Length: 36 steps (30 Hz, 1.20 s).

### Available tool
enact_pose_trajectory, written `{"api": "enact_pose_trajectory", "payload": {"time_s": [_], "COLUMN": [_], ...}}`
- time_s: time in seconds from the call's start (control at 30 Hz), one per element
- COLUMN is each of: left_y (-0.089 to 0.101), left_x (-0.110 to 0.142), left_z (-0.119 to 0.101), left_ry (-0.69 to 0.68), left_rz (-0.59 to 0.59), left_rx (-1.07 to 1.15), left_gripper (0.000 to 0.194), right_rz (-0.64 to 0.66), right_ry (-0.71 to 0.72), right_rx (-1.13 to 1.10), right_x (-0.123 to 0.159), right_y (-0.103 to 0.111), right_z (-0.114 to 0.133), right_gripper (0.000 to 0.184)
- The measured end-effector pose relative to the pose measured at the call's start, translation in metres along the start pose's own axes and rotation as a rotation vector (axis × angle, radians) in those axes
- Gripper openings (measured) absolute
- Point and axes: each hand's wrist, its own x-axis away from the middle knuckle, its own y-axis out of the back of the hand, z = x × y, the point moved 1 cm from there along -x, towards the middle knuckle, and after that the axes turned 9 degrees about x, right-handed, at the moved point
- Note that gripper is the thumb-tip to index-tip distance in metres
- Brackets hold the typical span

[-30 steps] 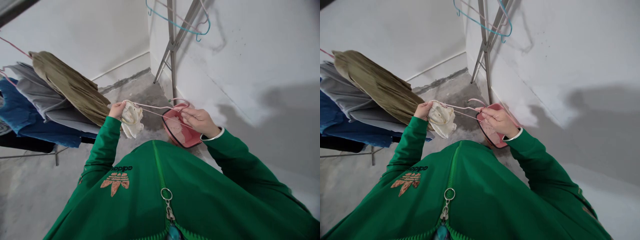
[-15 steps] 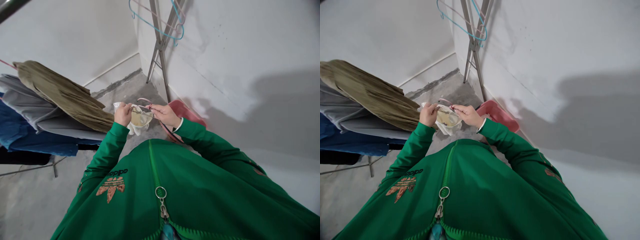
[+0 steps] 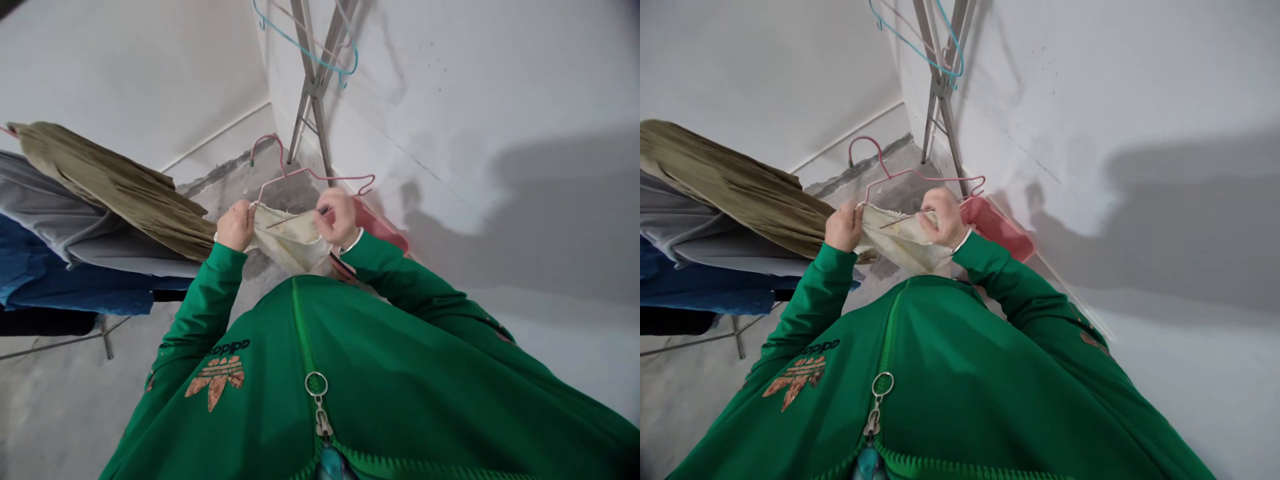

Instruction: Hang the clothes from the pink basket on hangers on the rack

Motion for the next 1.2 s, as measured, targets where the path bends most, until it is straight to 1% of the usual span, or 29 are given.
{"api": "enact_pose_trajectory", "payload": {"time_s": [0.03,0.07,0.1,0.17,0.2,0.23,0.27,0.3,0.37,0.43,0.5,0.57,0.63,0.73,0.8,0.83,0.9,1.0,1.1,1.17,1.2], "left_y": [0.005,0.011,0.016,0.027,0.032,0.037,0.041,0.045,0.052,0.058,0.062,0.063,0.062,0.063,0.067,0.069,0.072,0.07,0.058,0.05,0.047], "left_x": [0.0,0.0,0.001,0.003,0.005,0.007,0.009,0.011,0.016,0.02,0.025,0.03,0.037,0.044,0.047,0.048,0.048,0.05,0.052,0.053,0.053], "left_z": [0.0,0.0,0.0,-0.002,-0.003,-0.004,-0.003,-0.002,0.003,0.013,0.025,0.037,0.046,0.054,0.056,0.057,0.057,0.052,0.043,0.038,0.037], "left_ry": [-0.001,-0.01,-0.027,-0.078,-0.106,-0.128,-0.141,-0.145,-0.126,-0.094,-0.063,-0.044,-0.044,-0.071,-0.089,-0.096,-0.111,-0.153,-0.196,-0.189,-0.17], "left_rz": [-0.009,-0.018,-0.027,-0.038,-0.039,-0.04,-0.041,-0.045,-0.063,-0.09,-0.104,-0.108,-0.106,-0.105,-0.105,-0.101,-0.086,-0.043,-0.004,-0.02,-0.047], "left_rx": [0.01,0.018,0.026,0.046,0.056,0.064,0.067,0.063,0.04,0.006,-0.013,0.002,0.042,0.104,0.137,0.147,0.157,0.189,0.255,0.291,0.309], "left_gripper": [0.043,0.043,0.044,0.047,0.048,0.049,0.05,0.05,0.05,0.048,0.045,0.041,0.039,0.038,0.038,0.038,0.038,0.037,0.035,0.033,0.033], "right_rz": [0.115,0.269,0.44,0.756,0.87,0.938,0.976,0.991,0.976,0.927,0.857,0.774,0.669,0.485,0.35,0.285,0.186,0.128,0.137,0.179,0.215], "right_ry": [0.087,0.146,0.17,0.147,0.126,0.108,0.098,0.091,0.073,0.028,-0.059,-0.206,-0.396,-0.663,-0.794,-0.835,-0.85,-0.789,-0.738,-0.681,-0.635], "right_rx": [-0.01,-0.016,-0.011,0.034,0.063,0.091,0.118,0.143,0.181,0.189,0.136,-0.011,-0.229,-0.545,-0.643,-0.647,-0.604,-0.52,-0.431,-0.361,-0.329], "right_x": [0.009,0.018,0.026,0.036,0.039,0.041,0.041,0.04,0.037,0.036,0.037,0.042,0.05,0.059,0.06,0.059,0.053,0.044,0.04,0.042,0.044], "right_y": [-0.008,-0.018,-0.029,-0.05,-0.058,-0.065,-0.069,-0.072,-0.072,-0.067,-0.06,-0.052,-0.047,-0.042,-0.042,-0.042,-0.041,-0.038,-0.03,-0.023,-0.02], "right_z": [0.0,-0.002,-0.004,-0.012,-0.016,-0.021,-0.025,-0.03,-0.039,-0.049,-0.06,-0.069,-0.072,-0.067,-0.058,-0.054,-0.047,-0.044,-0.048,-0.052,-0.055], "right_gripper": [0.02,0.022,0.028,0.05,0.06,0.065,0.065,0.06,0.045,0.036,0.033,0.03,0.032,0.047,0.055,0.058,0.058,0.052,0.051,0.05,0.051]}}
